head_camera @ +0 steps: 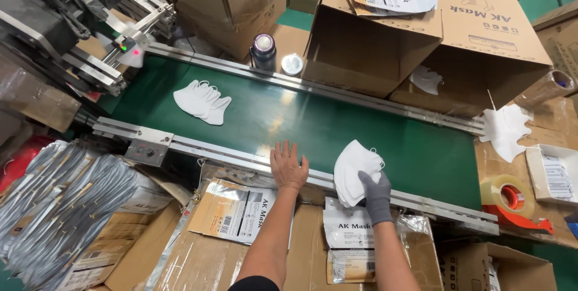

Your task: Packaging white face masks into individual plastic envelopes and placing them into cardboard boxes on a factory floor.

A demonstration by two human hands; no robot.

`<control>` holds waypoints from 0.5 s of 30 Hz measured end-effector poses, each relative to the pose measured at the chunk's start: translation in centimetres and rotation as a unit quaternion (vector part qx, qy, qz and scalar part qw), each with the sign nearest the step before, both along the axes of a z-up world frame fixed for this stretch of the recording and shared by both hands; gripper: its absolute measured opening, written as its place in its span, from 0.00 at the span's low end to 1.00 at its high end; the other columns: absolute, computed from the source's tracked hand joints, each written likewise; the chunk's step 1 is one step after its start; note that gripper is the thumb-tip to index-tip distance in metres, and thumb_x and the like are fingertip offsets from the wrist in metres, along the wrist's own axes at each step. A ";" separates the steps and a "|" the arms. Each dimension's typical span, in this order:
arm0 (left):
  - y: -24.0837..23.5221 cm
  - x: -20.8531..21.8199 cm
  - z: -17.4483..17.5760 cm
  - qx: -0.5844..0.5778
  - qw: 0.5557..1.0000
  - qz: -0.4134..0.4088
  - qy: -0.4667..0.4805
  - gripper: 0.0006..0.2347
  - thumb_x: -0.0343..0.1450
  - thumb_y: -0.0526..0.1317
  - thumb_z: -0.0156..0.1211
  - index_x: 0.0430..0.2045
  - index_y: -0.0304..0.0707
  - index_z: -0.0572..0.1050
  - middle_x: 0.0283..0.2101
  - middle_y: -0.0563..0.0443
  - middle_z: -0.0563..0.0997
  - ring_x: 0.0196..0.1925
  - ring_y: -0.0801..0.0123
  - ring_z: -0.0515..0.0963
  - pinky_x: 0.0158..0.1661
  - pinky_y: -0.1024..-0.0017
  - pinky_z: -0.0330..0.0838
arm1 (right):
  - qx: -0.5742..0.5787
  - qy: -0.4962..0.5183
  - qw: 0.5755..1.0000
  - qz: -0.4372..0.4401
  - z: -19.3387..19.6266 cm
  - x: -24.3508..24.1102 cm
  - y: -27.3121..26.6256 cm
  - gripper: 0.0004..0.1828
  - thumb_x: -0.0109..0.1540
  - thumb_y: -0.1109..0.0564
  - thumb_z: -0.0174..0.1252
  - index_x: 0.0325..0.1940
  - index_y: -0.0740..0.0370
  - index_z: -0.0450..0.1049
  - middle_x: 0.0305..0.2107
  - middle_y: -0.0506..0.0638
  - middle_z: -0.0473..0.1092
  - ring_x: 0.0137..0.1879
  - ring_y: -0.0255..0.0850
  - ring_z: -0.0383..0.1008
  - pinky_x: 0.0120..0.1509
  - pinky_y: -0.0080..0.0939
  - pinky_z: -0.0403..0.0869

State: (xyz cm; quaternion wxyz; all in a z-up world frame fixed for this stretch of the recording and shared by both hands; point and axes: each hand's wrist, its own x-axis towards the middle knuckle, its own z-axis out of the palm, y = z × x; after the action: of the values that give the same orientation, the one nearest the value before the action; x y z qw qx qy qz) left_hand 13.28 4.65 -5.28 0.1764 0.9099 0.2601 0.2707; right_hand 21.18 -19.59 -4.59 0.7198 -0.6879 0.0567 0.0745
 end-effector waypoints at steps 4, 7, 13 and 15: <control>0.0 -0.1 0.1 0.004 1.000 -0.002 -0.009 0.21 0.66 0.47 0.56 0.52 0.36 0.76 0.63 0.39 0.73 0.67 0.42 0.66 0.68 0.47 0.54 | 0.008 0.005 1.000 -0.002 -0.5 0.2 -0.3 0.25 0.56 0.63 0.66 0.57 0.69 0.74 0.45 0.52 0.76 0.46 0.39 0.76 0.50 0.38 0.76; 0.0 0.0 -0.1 0.007 1.000 -0.003 -0.012 0.21 0.66 0.47 0.57 0.51 0.36 0.77 0.62 0.39 0.73 0.67 0.43 0.66 0.67 0.47 0.54 | -0.001 0.002 1.000 -0.003 -1.6 0.8 -0.7 0.25 0.56 0.63 0.66 0.57 0.69 0.74 0.45 0.52 0.76 0.46 0.40 0.76 0.50 0.38 0.76; 0.0 -0.1 -0.3 -0.005 1.000 -0.005 -0.019 0.20 0.66 0.46 0.57 0.50 0.36 0.77 0.63 0.40 0.73 0.67 0.43 0.66 0.68 0.47 0.53 | 0.007 0.018 1.000 0.000 -0.5 0.2 -0.4 0.25 0.57 0.63 0.65 0.58 0.70 0.73 0.46 0.54 0.76 0.47 0.41 0.77 0.51 0.39 0.77; 0.0 -0.1 -0.3 -0.010 1.000 -0.006 -0.021 0.20 0.66 0.46 0.57 0.50 0.37 0.77 0.63 0.40 0.73 0.67 0.43 0.66 0.68 0.47 0.53 | 0.017 0.020 1.000 0.005 0.2 -0.2 -0.2 0.25 0.57 0.63 0.65 0.59 0.70 0.73 0.47 0.54 0.76 0.48 0.41 0.77 0.51 0.39 0.76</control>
State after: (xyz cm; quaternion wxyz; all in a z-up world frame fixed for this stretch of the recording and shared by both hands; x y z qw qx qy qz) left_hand 13.15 4.68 -5.62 0.1926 0.9037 0.2539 0.2859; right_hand 21.01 -19.81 -4.35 0.7296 -0.6743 0.0660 0.0926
